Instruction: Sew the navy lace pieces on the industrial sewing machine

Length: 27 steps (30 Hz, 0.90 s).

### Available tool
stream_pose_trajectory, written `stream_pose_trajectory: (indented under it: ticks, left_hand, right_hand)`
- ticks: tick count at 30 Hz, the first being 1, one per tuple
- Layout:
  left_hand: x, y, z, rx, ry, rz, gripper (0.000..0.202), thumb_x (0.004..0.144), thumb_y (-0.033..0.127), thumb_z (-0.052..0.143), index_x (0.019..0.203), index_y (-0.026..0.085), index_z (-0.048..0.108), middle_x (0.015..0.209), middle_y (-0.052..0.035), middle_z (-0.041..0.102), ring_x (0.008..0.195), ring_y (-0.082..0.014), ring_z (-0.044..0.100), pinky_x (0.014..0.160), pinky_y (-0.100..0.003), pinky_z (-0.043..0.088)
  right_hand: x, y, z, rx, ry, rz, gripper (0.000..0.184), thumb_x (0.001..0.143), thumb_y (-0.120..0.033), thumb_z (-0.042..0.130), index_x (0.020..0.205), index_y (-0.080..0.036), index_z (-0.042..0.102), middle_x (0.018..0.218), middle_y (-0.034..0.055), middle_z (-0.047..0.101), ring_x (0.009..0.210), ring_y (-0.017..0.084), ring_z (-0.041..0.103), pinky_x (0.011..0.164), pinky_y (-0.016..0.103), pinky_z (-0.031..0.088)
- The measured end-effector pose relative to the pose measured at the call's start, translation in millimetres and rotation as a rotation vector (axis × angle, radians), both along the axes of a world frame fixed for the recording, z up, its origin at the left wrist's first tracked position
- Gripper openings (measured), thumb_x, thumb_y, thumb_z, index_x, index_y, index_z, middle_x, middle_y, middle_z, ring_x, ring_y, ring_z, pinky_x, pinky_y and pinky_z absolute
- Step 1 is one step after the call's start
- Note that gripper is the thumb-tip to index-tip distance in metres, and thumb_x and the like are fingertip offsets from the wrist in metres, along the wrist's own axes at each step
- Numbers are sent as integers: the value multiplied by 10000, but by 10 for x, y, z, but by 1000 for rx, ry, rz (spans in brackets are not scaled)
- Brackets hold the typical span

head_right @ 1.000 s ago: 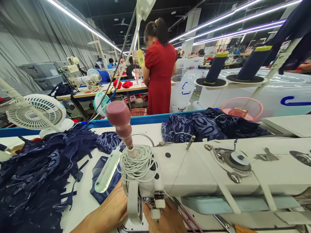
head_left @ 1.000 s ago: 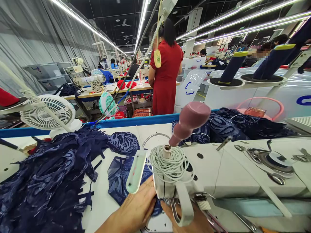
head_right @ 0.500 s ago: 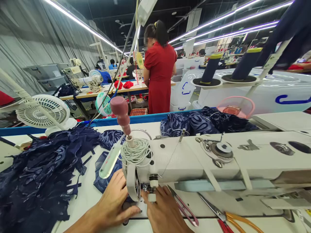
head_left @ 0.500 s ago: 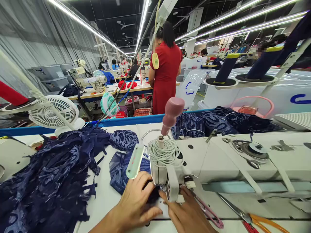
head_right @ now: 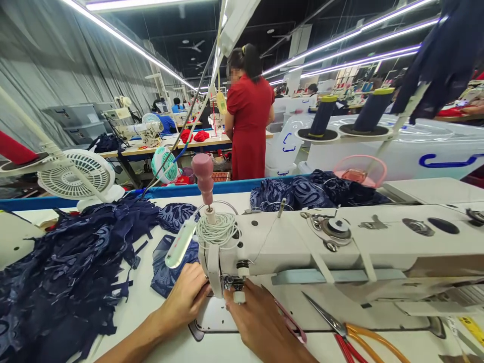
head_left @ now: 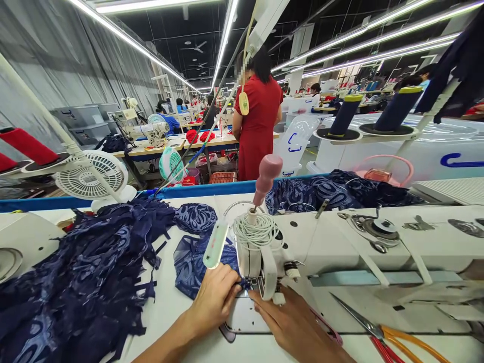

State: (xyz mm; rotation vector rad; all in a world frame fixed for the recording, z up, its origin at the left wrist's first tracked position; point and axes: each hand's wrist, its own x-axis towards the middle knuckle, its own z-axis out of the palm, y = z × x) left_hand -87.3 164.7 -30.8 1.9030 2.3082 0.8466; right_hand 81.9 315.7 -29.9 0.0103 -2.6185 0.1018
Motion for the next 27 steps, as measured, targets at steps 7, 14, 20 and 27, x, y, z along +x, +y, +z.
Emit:
stream_pose_trajectory:
  ticks: [7,14,20,27]
  left_hand:
    - [-13,-32,37,-4,-69,-51,147,968,204,498,1039,244,621,928,-13,634,882,-191,548,777,-353,361]
    - [21,-40,38,3,-25,-38,217,932,128,503,1000,259,662,876,-12,619,861,-193,539,801,-374,353]
    - [16,-52,-6,47,248,-119,322,872,40,461,1013,257,653,889,-38,628,843,-207,525,875,-439,357]
    - [24,-18,2,73,216,-133,267,926,109,416,985,235,645,779,-30,612,905,-226,575,886,-457,383]
  right_hand:
    - [5,-95,-2,110,-23,68,313,895,-53,437,1094,-185,639,912,44,732,754,173,670,651,289,465]
    - [-3,-154,-42,112,82,132,283,830,-5,444,1008,-144,615,912,53,706,662,162,664,577,320,407]
    - [-21,-162,-102,72,116,94,249,896,-51,425,1001,-138,633,886,48,725,701,163,671,614,315,451]
    - [-15,-90,-269,199,217,75,258,851,-91,476,1032,-174,641,899,41,758,671,177,678,577,297,478]
